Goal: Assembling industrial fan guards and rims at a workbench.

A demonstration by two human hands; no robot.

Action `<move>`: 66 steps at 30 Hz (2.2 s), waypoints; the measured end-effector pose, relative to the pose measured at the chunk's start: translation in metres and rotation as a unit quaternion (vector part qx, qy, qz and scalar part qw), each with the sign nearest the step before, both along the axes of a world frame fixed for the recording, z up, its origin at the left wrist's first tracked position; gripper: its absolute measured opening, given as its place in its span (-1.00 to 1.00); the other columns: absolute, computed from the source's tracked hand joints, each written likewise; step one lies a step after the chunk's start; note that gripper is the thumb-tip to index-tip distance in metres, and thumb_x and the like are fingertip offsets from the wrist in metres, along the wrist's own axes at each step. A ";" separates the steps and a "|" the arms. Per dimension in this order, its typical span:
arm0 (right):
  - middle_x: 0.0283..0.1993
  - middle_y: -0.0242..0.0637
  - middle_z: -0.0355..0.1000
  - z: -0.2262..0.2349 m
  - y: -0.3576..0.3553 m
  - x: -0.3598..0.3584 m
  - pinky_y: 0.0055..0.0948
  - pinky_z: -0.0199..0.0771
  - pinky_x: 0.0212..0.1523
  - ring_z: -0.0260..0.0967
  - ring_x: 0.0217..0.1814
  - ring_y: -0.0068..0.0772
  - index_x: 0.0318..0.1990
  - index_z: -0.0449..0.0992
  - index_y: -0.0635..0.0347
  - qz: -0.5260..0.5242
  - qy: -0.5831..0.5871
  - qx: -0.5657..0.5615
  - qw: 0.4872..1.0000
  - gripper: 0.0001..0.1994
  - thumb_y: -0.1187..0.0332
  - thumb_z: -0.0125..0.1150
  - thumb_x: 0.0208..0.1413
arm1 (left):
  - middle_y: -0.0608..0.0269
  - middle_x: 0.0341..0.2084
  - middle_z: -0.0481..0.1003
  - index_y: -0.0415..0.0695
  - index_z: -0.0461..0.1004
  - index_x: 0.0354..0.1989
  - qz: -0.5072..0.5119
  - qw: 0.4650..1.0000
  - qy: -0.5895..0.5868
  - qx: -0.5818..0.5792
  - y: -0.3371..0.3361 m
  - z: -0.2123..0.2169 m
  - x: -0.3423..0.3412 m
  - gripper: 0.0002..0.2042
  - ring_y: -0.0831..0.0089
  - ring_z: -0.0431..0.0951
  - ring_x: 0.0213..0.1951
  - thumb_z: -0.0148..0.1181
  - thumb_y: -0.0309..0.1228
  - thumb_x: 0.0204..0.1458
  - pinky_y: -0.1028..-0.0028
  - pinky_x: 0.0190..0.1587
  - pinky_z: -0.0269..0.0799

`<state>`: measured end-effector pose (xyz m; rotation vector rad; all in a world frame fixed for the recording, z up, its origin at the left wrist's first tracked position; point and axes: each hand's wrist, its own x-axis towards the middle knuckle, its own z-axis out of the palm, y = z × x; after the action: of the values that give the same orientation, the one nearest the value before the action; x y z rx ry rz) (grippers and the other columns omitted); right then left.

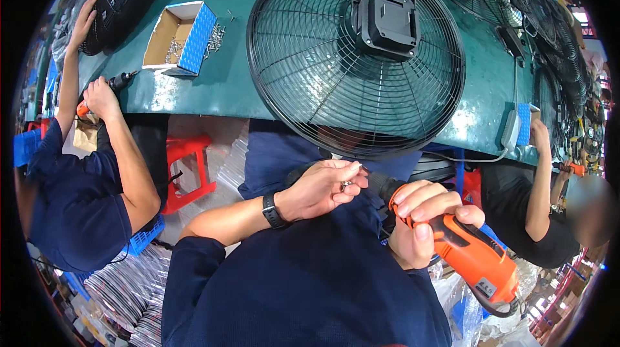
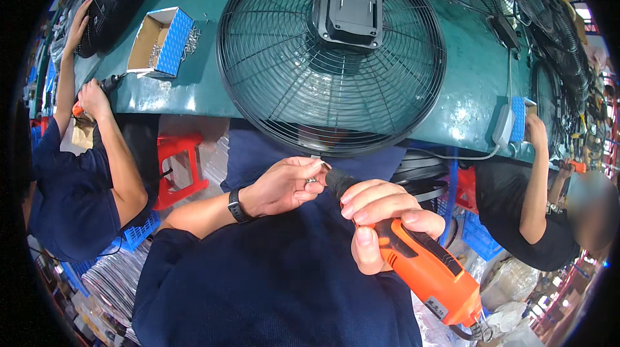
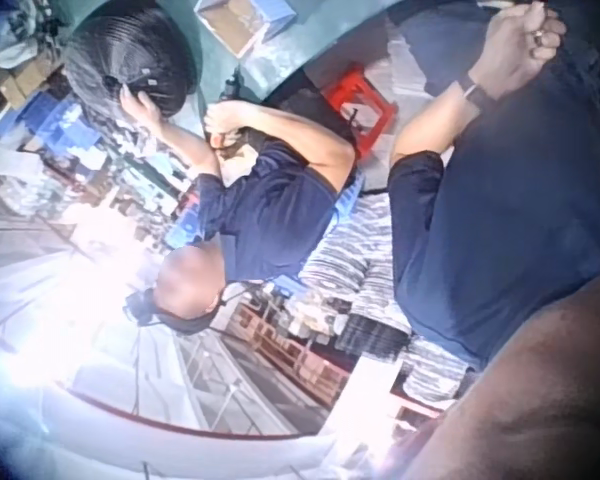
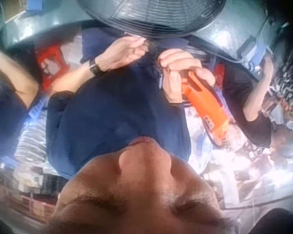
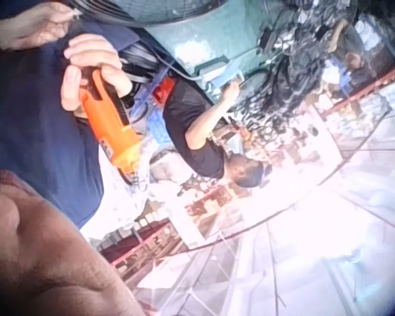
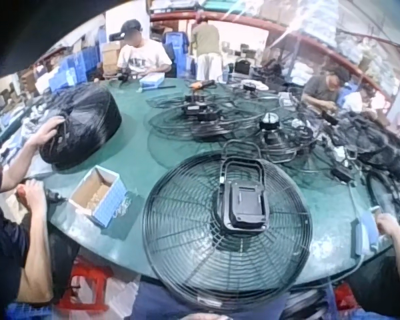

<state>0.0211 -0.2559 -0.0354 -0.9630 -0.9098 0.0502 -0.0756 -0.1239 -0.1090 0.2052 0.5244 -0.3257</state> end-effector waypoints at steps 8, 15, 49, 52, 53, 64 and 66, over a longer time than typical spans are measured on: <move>-0.44 -0.17 0.32 0.003 0.020 0.001 -0.22 0.50 -0.40 0.35 -0.48 -0.26 0.05 0.10 0.13 -0.008 0.038 -0.050 0.998 -0.51 0.60 0.09 -0.06 | 0.18 -0.44 0.46 -0.21 0.36 -0.26 -0.006 0.999 0.024 -0.029 -0.005 -0.009 0.000 -0.73 0.64 0.30 -0.55 -0.10 -0.22 0.25 0.67 -0.59 0.18; -0.47 -0.23 0.25 0.000 0.034 0.008 -0.32 0.40 -0.49 0.26 -0.54 -0.34 0.06 0.13 0.16 0.011 0.035 -0.077 0.996 -0.52 0.50 0.08 -0.07 | 0.12 -0.43 0.49 -0.30 0.41 -0.24 0.010 1.000 0.021 0.015 0.001 -0.015 -0.008 -0.75 0.60 0.34 -0.53 -0.02 -0.31 0.21 0.62 -0.54 0.21; -0.52 -0.20 0.27 0.002 0.023 0.022 -0.35 0.42 -0.47 0.27 -0.54 -0.33 0.02 0.13 0.18 -0.006 0.048 -0.088 0.995 -0.54 0.51 0.14 -0.05 | 0.26 -0.54 0.44 -0.36 0.45 -0.27 0.145 0.966 -0.035 0.212 0.015 -0.045 -0.010 -0.79 0.66 0.34 -0.51 0.12 -0.40 0.11 0.64 -0.56 0.19; -0.56 -0.20 0.27 0.005 0.001 0.037 -0.33 0.42 -0.49 0.30 -0.57 -0.33 0.03 0.17 0.26 -0.104 0.115 -0.072 0.985 -0.56 0.59 0.07 -0.08 | 0.22 -0.55 0.44 -0.38 0.45 -0.27 0.139 0.957 -0.092 0.238 0.019 -0.055 -0.011 -0.79 0.65 0.31 -0.54 0.14 -0.41 0.09 0.64 -0.58 0.14; -0.54 -0.20 0.28 0.003 -0.009 0.042 -0.34 0.42 -0.50 0.31 -0.57 -0.34 0.01 0.18 0.30 -0.141 0.128 -0.096 0.977 -0.57 0.60 0.06 -0.08 | 0.21 -0.58 0.43 -0.35 0.44 -0.39 0.151 0.955 -0.068 0.247 0.016 -0.052 -0.010 -0.82 0.63 0.27 -0.59 0.14 -0.42 0.07 0.65 -0.61 0.09; -0.29 -0.19 0.40 -0.034 -0.053 0.059 -0.46 0.47 -0.55 0.39 -0.55 -0.42 -0.10 0.28 0.32 -0.236 0.323 -0.101 0.911 -0.67 0.59 0.14 -0.08 | 0.17 -0.69 0.41 -0.13 0.34 -0.57 0.218 0.922 -0.076 0.312 0.031 0.036 0.003 -0.79 0.62 0.22 -0.73 0.11 -0.36 0.08 0.68 -0.76 -0.02; -0.27 -0.19 0.40 -0.031 -0.052 0.057 -0.46 0.47 -0.55 0.40 -0.55 -0.42 -0.10 0.28 0.33 -0.234 0.327 -0.100 0.910 -0.66 0.59 0.14 -0.09 | 0.19 -0.69 0.39 -0.08 0.30 -0.56 0.209 0.921 -0.078 0.318 0.034 0.048 0.007 -0.77 0.63 0.20 -0.74 0.11 -0.33 0.09 0.68 -0.77 -0.03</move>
<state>0.0779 -0.3078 -0.0662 -1.2305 -0.0422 0.0534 -0.0683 -0.0897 -0.0608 0.7321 0.4876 0.2918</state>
